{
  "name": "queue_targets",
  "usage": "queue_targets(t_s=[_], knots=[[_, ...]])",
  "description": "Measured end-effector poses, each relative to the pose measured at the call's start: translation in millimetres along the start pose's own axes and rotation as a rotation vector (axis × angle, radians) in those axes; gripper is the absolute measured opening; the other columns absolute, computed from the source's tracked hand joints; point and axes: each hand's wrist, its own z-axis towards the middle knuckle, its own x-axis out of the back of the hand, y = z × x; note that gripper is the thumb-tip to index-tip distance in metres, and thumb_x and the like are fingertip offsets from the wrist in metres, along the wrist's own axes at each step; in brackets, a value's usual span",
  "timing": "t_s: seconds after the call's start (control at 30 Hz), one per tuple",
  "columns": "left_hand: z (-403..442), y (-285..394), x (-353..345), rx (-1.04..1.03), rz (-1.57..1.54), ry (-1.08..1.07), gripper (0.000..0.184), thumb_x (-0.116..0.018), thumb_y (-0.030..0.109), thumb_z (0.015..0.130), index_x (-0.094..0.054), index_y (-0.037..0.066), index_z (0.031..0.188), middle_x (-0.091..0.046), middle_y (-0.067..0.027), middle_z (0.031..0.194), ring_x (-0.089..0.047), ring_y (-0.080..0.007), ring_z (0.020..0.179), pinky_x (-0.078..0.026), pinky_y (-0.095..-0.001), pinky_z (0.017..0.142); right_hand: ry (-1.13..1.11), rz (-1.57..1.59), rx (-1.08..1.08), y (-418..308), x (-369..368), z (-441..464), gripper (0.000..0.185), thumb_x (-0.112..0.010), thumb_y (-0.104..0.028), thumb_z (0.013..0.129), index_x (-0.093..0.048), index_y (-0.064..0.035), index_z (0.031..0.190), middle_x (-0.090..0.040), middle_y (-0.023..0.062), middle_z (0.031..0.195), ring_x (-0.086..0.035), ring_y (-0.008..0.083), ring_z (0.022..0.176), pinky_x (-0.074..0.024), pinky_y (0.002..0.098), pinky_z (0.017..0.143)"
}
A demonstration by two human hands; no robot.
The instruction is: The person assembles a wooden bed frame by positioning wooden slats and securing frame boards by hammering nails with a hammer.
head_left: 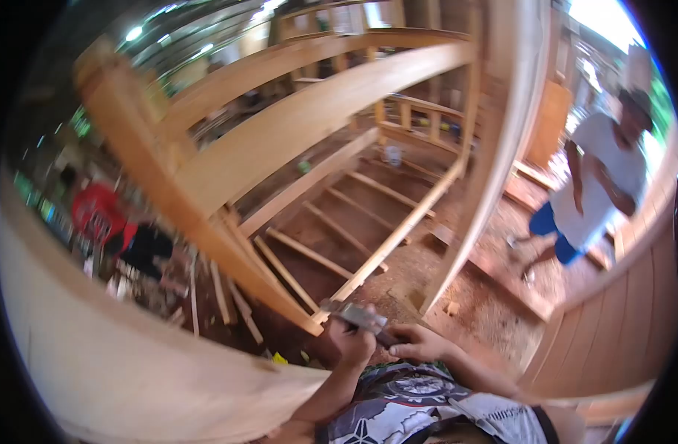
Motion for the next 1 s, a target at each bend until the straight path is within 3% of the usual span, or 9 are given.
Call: queue_targets(t_s=[0.07, 0.17, 0.27, 0.33, 0.43, 0.57, 0.7, 0.87, 1.0], knots=[[16, 4, 37, -0.018, -0.021, -0.083, 0.01, -0.065, 0.006, 0.076, -0.055, 0.007, 0.078, -0.053, 0.0015, 0.071, -0.054, -0.0085, 0.065, -0.045, -0.0249, 0.056, 0.103, 0.108, -0.031, -5, -25, 31, 0.048, -0.052, -0.038, 0.099, -0.055, 0.0013, 0.126, -0.062, 0.0109, 0.114, -0.055, 0.0172, 0.109, -0.043, 0.0329, 0.096], [117, 22, 14, -0.415, -0.022, -0.113, 0.024, -0.053, 0.01, 0.085, -0.047, 0.009, 0.061, -0.048, 0.0005, 0.063, -0.047, -0.0102, 0.056, -0.039, -0.0256, 0.055, 0.113, 0.182, 0.467, -26, 5, 165, 0.046, -0.047, -0.036, 0.101, -0.056, 0.0012, 0.127, -0.062, 0.0111, 0.118, -0.054, 0.0195, 0.111, -0.0402, 0.0335, 0.099], [92, 22, 19, -0.244, 0.173, -0.183, 0.029, -0.054, 0.015, 0.087, -0.045, 0.012, 0.06, -0.049, -0.0024, 0.072, -0.049, -0.0112, 0.065, -0.037, -0.0247, 0.059, 0.007, 0.229, 0.444, -26, 4, 153, 0.035, -0.055, -0.025, 0.097, -0.061, -0.0038, 0.124, -0.063, 0.0082, 0.114, -0.054, 0.0168, 0.11, -0.0405, 0.0321, 0.097], [106, -25, 63, -0.594, 0.422, -0.27, 0.019, -0.056, 0.022, 0.092, -0.048, 0.008, 0.082, -0.049, -0.0043, 0.077, -0.05, -0.0114, 0.076, -0.039, -0.0268, 0.066, -0.107, 0.251, 0.298, -42, 13, 147, 0.027, -0.057, -0.02, 0.095, -0.064, -0.0036, 0.116, -0.064, 0.0025, 0.107, -0.056, 0.0119, 0.1, -0.0434, 0.029, 0.091], [94, 23, 30, -0.523, 0.227, -0.387, 0.023, -0.06, 0.02, 0.093, -0.044, 0.004, 0.098, -0.051, -0.0041, 0.076, -0.051, -0.0114, 0.073, -0.042, -0.0265, 0.067, -0.209, 0.529, 0.31, -57, 10, 151, 0.011, -0.057, -0.01, 0.093, -0.062, -0.0051, 0.102, -0.062, -0.0003, 0.095, -0.058, 0.0084, 0.083, -0.0473, 0.0249, 0.074], [85, 35, 26, -0.425, 0.009, -0.31, 0.015, -0.061, 0.001, 0.088, -0.046, 0.003, 0.085, -0.053, -0.003, 0.069, -0.05, -0.0098, 0.061, -0.043, -0.0254, 0.058, -0.357, 0.585, 0.285, -47, 5, 160, 0.015, -0.054, -0.012, 0.097, -0.062, -0.005, 0.107, -0.064, 0.0007, 0.099, -0.06, 0.0087, 0.09, -0.0472, 0.024, 0.081], [94, 25, 37, -0.304, 0.01, -0.036, 0.017, -0.068, 0.007, 0.087, -0.051, 0.007, 0.083, -0.054, -0.0007, 0.07, -0.052, -0.0089, 0.062, -0.043, -0.0241, 0.055, -0.337, 0.57, 0.138, -42, 0, 173, 0.021, -0.052, -0.021, 0.1, -0.059, -0.0042, 0.11, -0.063, 0.0036, 0.097, -0.059, 0.0106, 0.09, -0.0474, 0.0255, 0.08], [98, 7, 73, 0.118, 0.288, 0.334, 0.017, -0.07, 0.006, 0.087, -0.054, 0.007, 0.08, -0.057, 0.002, 0.067, -0.053, -0.0056, 0.057, -0.043, -0.0218, 0.05, -0.4, 0.12, 0.288, 12, -18, 183, 0.068, -0.065, -0.04, 0.092, -0.039, 0.0022, 0.138, -0.057, 0.0129, 0.12, -0.053, 0.0191, 0.113, -0.042, 0.0323, 0.097], [85, -88, 145, 0.372, 0.357, 0.405, 0.012, -0.063, 0.001, 0.086, -0.054, 0.007, 0.08, -0.057, 0.0007, 0.068, -0.055, -0.0083, 0.059, -0.043, -0.0235, 0.053, -0.275, 0.054, -0.293, 172, 0, 212, 0.053, -0.058, -0.039, 0.096, -0.047, -0.0073, 0.137, -0.054, 0.0205, 0.132, -0.053, 0.0268, 0.121, -0.0416, 0.0362, 0.101]])
